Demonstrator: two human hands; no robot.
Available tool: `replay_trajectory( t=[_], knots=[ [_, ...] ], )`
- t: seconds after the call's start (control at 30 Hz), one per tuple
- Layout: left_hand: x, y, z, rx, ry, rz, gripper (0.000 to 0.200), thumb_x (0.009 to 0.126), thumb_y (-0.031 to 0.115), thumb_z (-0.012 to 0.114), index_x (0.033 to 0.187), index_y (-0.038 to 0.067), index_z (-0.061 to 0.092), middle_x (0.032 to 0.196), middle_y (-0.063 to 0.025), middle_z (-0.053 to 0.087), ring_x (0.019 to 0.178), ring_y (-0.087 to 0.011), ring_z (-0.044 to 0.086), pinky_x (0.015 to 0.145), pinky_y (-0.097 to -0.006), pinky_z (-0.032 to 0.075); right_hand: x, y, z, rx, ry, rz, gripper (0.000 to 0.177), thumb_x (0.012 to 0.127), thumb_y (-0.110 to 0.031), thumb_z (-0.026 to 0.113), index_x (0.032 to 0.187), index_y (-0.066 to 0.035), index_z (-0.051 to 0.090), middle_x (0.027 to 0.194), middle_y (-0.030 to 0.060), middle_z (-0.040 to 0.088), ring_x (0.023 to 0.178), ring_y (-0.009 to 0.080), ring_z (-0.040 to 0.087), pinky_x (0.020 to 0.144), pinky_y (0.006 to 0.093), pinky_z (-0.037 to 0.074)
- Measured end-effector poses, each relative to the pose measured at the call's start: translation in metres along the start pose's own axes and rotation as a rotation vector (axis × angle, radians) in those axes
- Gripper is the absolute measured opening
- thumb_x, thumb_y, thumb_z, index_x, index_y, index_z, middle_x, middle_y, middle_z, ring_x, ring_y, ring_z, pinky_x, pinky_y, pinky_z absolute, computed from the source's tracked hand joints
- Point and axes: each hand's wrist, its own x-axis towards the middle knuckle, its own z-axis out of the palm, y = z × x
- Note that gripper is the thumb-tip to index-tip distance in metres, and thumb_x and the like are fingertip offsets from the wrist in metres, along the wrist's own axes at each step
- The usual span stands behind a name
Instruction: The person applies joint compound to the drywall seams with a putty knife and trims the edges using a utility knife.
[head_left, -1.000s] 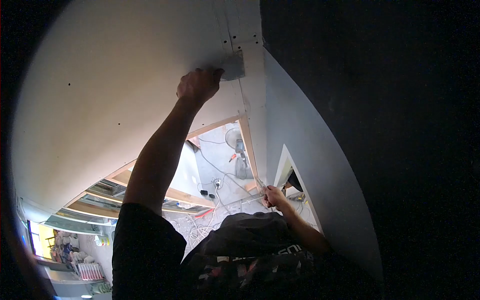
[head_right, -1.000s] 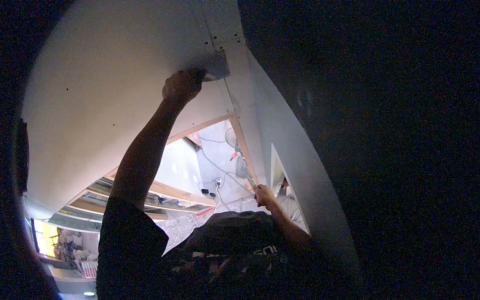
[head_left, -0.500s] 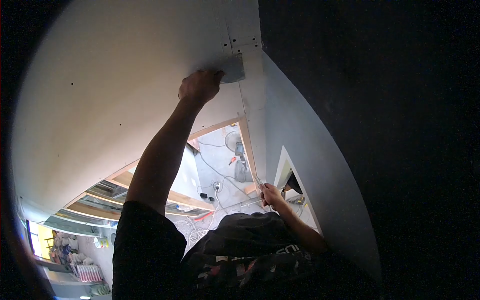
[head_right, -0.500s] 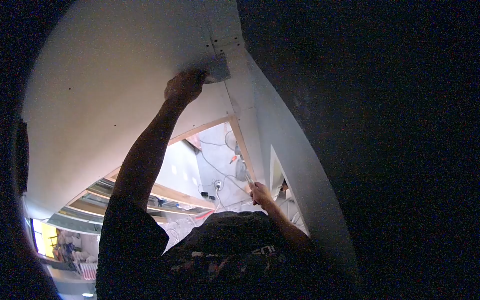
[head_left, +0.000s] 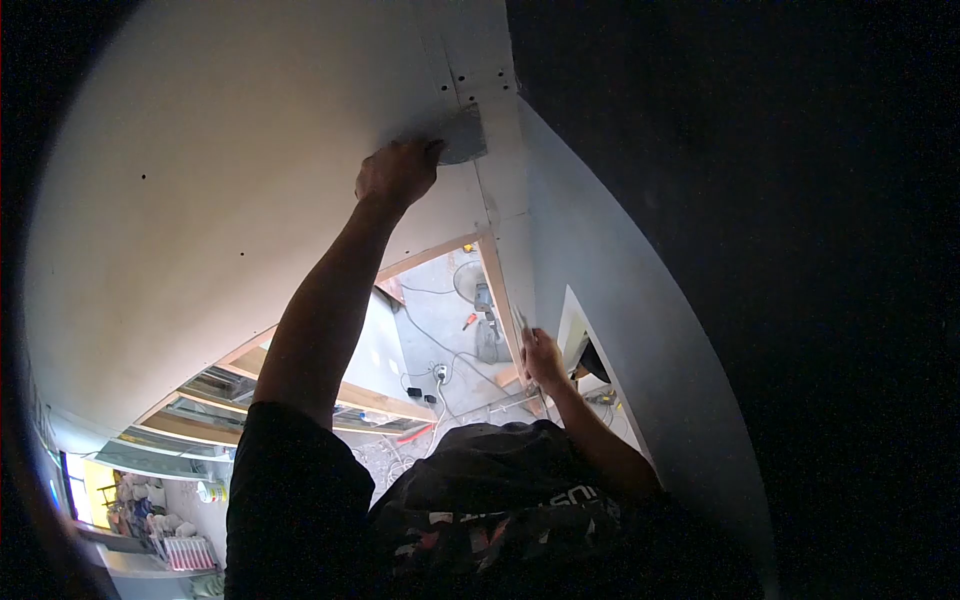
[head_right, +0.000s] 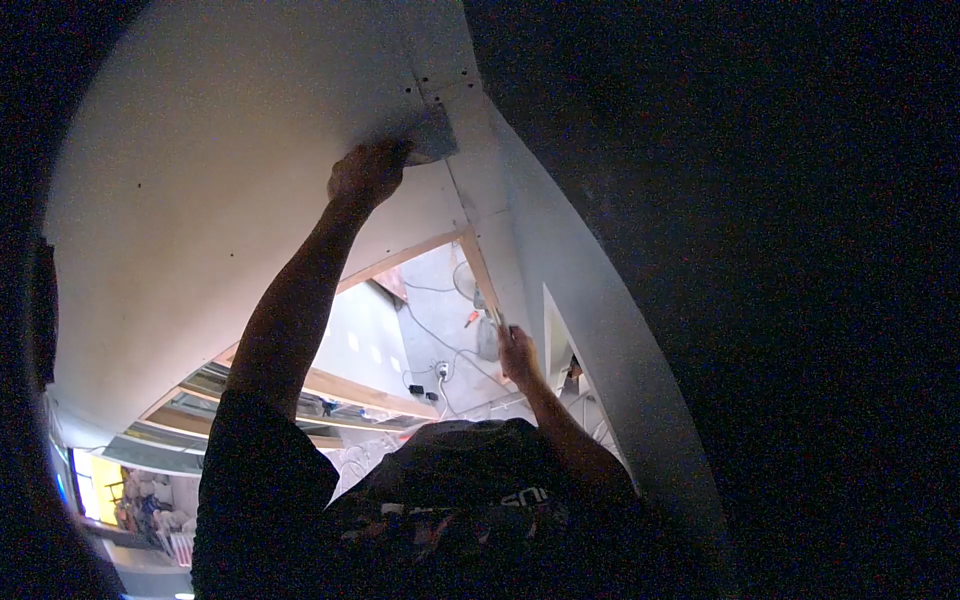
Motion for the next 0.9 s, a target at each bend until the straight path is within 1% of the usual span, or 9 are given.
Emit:
replay_trajectory(
  t=[0.1,0.17,0.23,0.43,0.5,0.57,0.63,0.73,0.9],
  knots=[
    [0.005,-0.006,0.011,0.016,0.008,0.005,0.051,0.1,0.054,0.043,0.116,0.015,0.071,0.111,-0.0197,0.071,0.106,-0.0397,0.067,0.092,-0.0534,0.054,0.036,-0.022,0.001,-0.265,0.142,-0.543,0.014,0.098,-0.013,0.05,0.1,0.0,0.055,0.085,0.0212,0.06,0.077,0.0398,0.062,0.069,0.0482,0.051],
    [0.008,-0.008,0.012,0.034,0.041,0.036,0.05,0.1,0.053,0.044,0.116,0.015,0.071,0.112,-0.0198,0.071,0.107,-0.04,0.067,0.092,-0.0535,0.054,0.06,-0.058,0.002,-0.151,0.285,-0.758,0.038,0.105,-0.041,0.045,0.09,-0.007,0.052,0.058,0.001,0.049,0.039,0.0114,0.047,0.039,0.0292,0.04],
    [0.004,-0.006,0.009,-0.01,0.048,0.006,0.047,0.1,0.051,0.045,0.116,0.014,0.071,0.112,-0.02,0.07,0.107,-0.0406,0.067,0.092,-0.0539,0.054,0.074,-0.098,0.002,-0.202,0.407,-0.858,0.038,0.105,-0.042,0.046,0.089,-0.007,0.052,0.058,0.0009,0.049,0.041,0.0112,0.047,0.04,0.0293,0.04],
    [0.0,-0.002,0.001,-0.012,0.004,-0.039,0.046,0.099,0.048,0.046,0.116,0.013,0.07,0.112,-0.0208,0.07,0.107,-0.0421,0.066,0.091,-0.0532,0.054,0.103,-0.187,-0.009,-0.048,0.376,-0.73,0.04,0.106,-0.039,0.044,0.091,-0.005,0.059,0.061,0.0011,0.05,0.051,0.0099,0.049,0.049,0.0309,0.04],
    [0.0,-0.002,-0.001,-0.022,-0.011,-0.026,0.046,0.099,0.048,0.046,0.116,0.013,0.07,0.112,-0.0208,0.07,0.107,-0.0423,0.066,0.091,-0.0529,0.054,0.113,-0.19,-0.019,-0.185,0.338,-0.865,0.037,0.105,-0.036,0.043,0.095,-0.003,0.058,0.078,0.0229,0.061,0.077,0.0424,0.062,0.07,0.0488,0.048],
    [0.001,-0.001,-0.001,-0.034,-0.029,-0.011,0.047,0.099,0.048,0.045,0.116,0.012,0.07,0.112,-0.0207,0.07,0.106,-0.0425,0.066,0.091,-0.0526,0.055,0.101,-0.196,-0.021,-0.121,0.282,-0.747,0.036,0.105,-0.035,0.044,0.096,-0.002,0.058,0.082,0.0233,0.062,0.079,0.0422,0.062,0.071,0.049,0.048],
    [0.004,-0.003,0.003,0.035,-0.026,-0.009,0.036,0.101,0.039,0.042,0.126,0.028,0.065,0.117,-0.0163,0.069,0.106,-0.0394,0.067,0.091,-0.0551,0.053,0.096,-0.201,-0.019,-0.061,0.224,-0.627,0.035,0.104,-0.033,0.045,0.096,-0.002,0.058,0.086,0.0238,0.063,0.081,0.042,0.063,0.072,0.0493,0.048],
    [0.006,-0.007,0.01,-0.016,0.007,-0.016,0.047,0.101,0.048,0.042,0.115,0.014,0.07,0.114,-0.0193,0.07,0.109,-0.0408,0.066,0.091,-0.0522,0.055,0.102,-0.193,-0.012,-0.026,0.249,-0.564,0.034,0.104,-0.031,0.047,0.096,-0.001,0.059,0.09,0.0245,0.063,0.084,0.0413,0.063,0.074,0.0483,0.048],
    [0.002,-0.004,0.005,-0.003,-0.02,-0.017,0.045,0.1,0.047,0.043,0.116,0.015,0.07,0.113,-0.0187,0.07,0.107,-0.0412,0.066,0.09,-0.0525,0.055,0.107,-0.191,-0.008,0.003,0.232,-0.562,0.023,0.1,-0.022,0.051,0.102,0.0,0.058,0.094,0.0229,0.06,0.086,0.0401,0.062,0.074,0.0476,0.049]
  ],
)
